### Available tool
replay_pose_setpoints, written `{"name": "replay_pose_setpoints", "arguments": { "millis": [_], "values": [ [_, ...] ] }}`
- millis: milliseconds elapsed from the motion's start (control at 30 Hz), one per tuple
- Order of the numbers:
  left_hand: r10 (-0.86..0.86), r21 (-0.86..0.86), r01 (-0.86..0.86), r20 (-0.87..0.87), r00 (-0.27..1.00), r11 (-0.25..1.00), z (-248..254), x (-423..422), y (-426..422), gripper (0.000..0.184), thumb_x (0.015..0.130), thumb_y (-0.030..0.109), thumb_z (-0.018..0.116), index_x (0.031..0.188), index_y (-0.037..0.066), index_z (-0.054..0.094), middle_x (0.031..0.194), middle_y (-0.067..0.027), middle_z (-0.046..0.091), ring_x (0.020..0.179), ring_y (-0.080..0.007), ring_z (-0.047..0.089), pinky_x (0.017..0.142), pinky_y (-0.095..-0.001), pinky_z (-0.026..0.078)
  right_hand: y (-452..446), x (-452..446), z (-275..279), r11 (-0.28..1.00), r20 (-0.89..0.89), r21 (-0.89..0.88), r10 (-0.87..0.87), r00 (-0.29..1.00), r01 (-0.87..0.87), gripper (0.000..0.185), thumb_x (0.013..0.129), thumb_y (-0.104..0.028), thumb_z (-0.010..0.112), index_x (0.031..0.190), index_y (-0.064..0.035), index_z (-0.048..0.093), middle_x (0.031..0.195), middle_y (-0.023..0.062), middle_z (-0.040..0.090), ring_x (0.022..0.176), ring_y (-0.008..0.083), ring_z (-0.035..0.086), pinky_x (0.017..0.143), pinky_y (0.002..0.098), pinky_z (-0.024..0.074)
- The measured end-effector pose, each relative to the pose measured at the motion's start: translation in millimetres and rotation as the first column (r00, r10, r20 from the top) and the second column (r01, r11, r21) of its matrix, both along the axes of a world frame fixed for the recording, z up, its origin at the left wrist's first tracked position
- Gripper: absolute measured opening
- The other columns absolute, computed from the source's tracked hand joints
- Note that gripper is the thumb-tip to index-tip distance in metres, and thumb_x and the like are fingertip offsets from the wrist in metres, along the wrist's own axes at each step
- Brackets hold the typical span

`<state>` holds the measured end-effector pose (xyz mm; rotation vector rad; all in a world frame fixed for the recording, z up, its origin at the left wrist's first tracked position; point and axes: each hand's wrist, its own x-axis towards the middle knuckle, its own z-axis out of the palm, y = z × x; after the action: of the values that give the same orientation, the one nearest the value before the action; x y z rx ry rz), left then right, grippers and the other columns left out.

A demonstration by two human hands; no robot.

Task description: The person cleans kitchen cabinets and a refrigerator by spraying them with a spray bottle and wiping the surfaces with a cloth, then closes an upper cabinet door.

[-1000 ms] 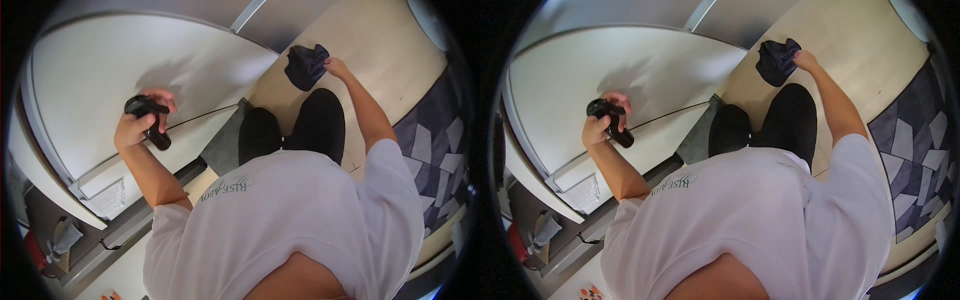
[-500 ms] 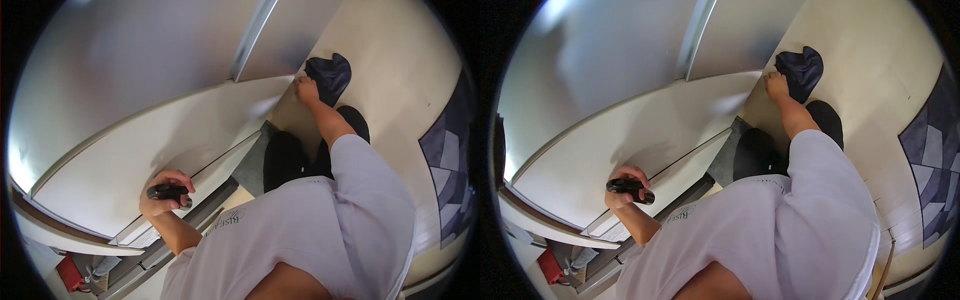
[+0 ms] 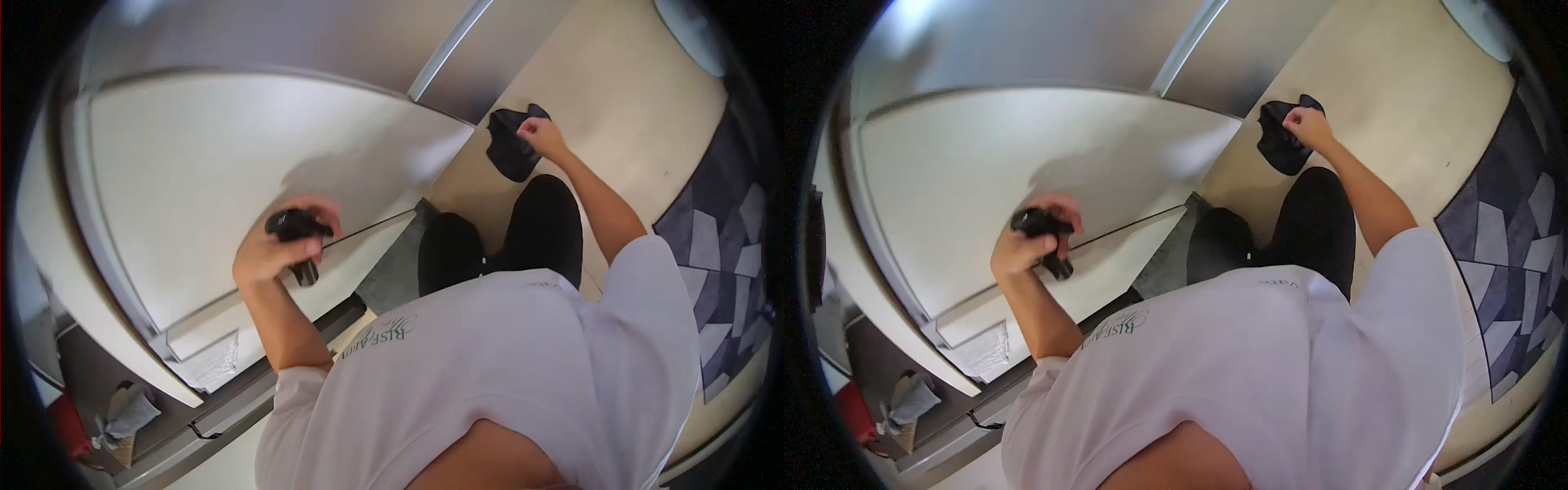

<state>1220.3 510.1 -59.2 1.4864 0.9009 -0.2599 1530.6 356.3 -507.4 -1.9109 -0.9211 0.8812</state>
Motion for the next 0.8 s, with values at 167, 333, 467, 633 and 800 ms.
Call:
{"name": "replay_pose_setpoints", "arguments": {
  "millis": [167, 333, 467, 633, 800],
  "values": [
    [0.012, 0.128, -0.044, 0.236, 0.972, 0.991, 0.4, -24.7, -28.6, 0.042, 0.075, 0.02, 0.074, 0.11, 0.002, 0.06, 0.089, -0.0077, 0.062, 0.061, -0.0114, 0.054, 0.057, -0.024, 0.046, -22.3, 49.1, 152.7, 0.987, 0.034, 0.11, 0.11, 0.993, -0.113, 0.016, 0.082, -0.018, 0.066, 0.083, -0.0029, 0.066, 0.075, 0.0032, 0.066, 0.07, 0.0121, 0.059, 0.066, 0.0281, 0.0478],
    [0.079, 0.081, -0.108, 0.302, 0.95, 0.991, 1.0, -90.3, -74.1, 0.037, 0.08, 0.011, 0.07, 0.114, 0.004, 0.058, 0.094, -0.0082, 0.063, 0.085, -0.014, 0.06, 0.062, -0.0279, 0.051, -10.6, 26.8, 441.7, 0.864, 0.383, 0.371, 0.193, 0.903, -0.341, 0.013, 0.085, -0.017, 0.065, 0.084, -0.0035, 0.065, 0.076, -0.0001, 0.063, 0.071, 0.0079, 0.054, 0.069, 0.0237, 0.0455],
    [0.106, 0.137, -0.158, 0.33, 0.938, 0.978, -9.7, -138.1, -97.6, 0.035, 0.082, 0.011, 0.069, 0.113, 0.001, 0.058, 0.093, -0.0065, 0.063, 0.07, -0.0113, 0.057, 0.063, -0.0263, 0.05, 38.8, -24.2, 650.1, 0.473, 0.706, 0.645, -0.068, 0.705, -0.6, 0.019, 0.088, -0.023, 0.063, 0.089, -0.0043, 0.063, 0.076, -0.0008, 0.059, 0.074, 0.0063, 0.053, 0.068, 0.021, 0.0437],
    [0.116, 0.135, -0.197, 0.456, 0.883, 0.971, -16.8, -173.7, -124.9, 0.031, 0.086, 0.013, 0.066, 0.114, 0.003, 0.058, 0.091, -0.0037, 0.062, 0.067, -0.0096, 0.055, 0.064, -0.0232, 0.047, 119.3, -110.8, 809.3, 0.667, 0.833, 0.408, 0.007, 0.553, -0.623, 0.024, 0.086, -0.022, 0.061, 0.101, -0.0041, 0.066, 0.086, 0.0049, 0.065, 0.076, 0.0123, 0.059, 0.067, 0.0267, 0.0492],
    [0.185, 0.077, -0.263, 0.525, 0.831, 0.962, -31.1, -210.3, -136.1, 0.033, 0.085, 0.02, 0.069, 0.112, 0.004, 0.059, 0.087, -0.0009, 0.061, 0.064, -0.008, 0.053, 0.062, -0.0215, 0.045, 186.2, -151.0, 814.6, 0.791, 0.884, 0.078, 0.226, 0.408, -0.607, 0.017, 0.072, -0.019, 0.068, 0.079, -0.0038, 0.068, 0.068, 0.0039, 0.062, 0.06, 0.012, 0.058, 0.056, 0.0251, 0.0496]
  ]
}}
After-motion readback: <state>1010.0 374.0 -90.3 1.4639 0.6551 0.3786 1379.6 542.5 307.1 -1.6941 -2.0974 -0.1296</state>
